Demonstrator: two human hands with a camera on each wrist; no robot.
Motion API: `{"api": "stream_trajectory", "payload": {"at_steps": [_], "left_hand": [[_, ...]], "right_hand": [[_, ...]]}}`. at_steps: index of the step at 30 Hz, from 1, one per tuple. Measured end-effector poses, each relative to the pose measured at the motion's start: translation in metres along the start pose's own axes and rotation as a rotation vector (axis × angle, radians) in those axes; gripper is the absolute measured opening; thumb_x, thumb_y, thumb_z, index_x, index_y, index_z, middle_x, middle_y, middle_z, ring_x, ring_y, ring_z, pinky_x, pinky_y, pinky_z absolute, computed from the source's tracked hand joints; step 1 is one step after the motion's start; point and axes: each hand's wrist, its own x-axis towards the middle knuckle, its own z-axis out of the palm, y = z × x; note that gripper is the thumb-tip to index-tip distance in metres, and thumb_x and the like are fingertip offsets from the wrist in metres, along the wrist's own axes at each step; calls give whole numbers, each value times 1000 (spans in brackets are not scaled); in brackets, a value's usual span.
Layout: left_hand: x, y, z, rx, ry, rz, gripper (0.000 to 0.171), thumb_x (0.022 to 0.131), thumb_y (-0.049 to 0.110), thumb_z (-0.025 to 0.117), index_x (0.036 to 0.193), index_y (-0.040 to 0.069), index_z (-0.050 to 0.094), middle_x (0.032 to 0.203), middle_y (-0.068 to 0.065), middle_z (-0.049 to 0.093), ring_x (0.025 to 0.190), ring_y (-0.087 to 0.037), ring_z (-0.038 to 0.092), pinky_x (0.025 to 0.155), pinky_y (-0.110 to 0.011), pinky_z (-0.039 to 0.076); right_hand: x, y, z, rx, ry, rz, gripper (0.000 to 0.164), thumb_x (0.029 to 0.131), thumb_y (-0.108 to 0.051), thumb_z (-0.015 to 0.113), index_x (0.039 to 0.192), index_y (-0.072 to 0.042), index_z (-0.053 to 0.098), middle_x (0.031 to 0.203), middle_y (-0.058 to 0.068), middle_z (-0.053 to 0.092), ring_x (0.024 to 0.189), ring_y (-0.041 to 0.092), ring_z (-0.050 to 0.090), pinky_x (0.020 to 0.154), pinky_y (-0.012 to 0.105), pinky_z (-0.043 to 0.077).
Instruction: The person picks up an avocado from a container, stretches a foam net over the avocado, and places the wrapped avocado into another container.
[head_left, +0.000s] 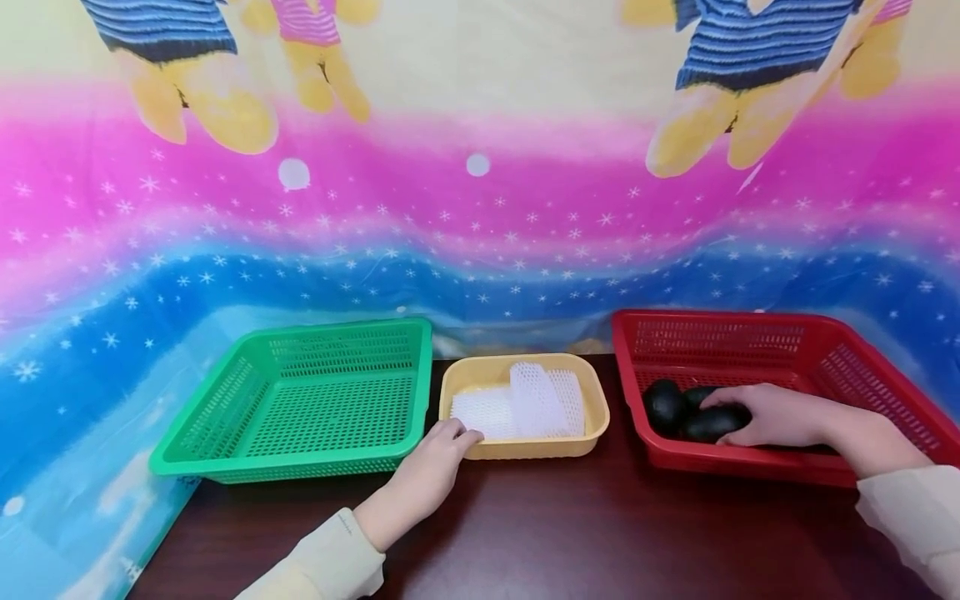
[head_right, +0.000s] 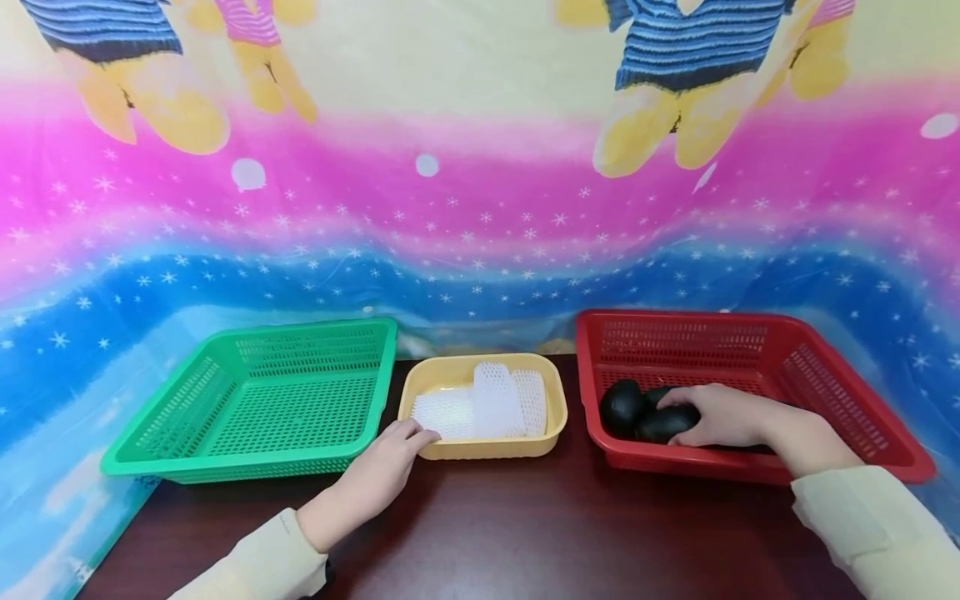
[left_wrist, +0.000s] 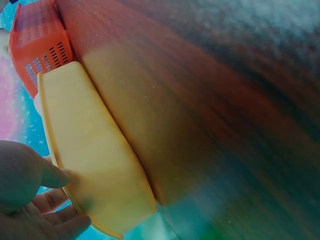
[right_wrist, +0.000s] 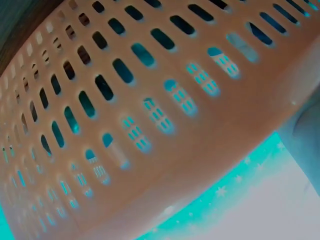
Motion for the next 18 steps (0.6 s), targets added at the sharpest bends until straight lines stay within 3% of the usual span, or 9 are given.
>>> {"api": "stream_trajectory", "payload": {"at_steps": [7,18], "left_hand": [[2,-1,1,2,-38,-7,39,90,-15,64,120,10,70,99,-4,59,99,-21,56,82,-31,54],[0,-2,1,14,-53,-12,40,92,-13,63,122,11,70,97,-3,57,98,-20,55,81,-30,53]], "right_hand": [[-3,-2,-1,-33,46,-31,65,87,-41,80,138,-6,61,133,21,60,111,33,58,83,53,55],[-4,-17,-2,-87,210,-128,63,86,-45,81,135,-9,64,125,13,65,99,21,61,71,37,53]]}}
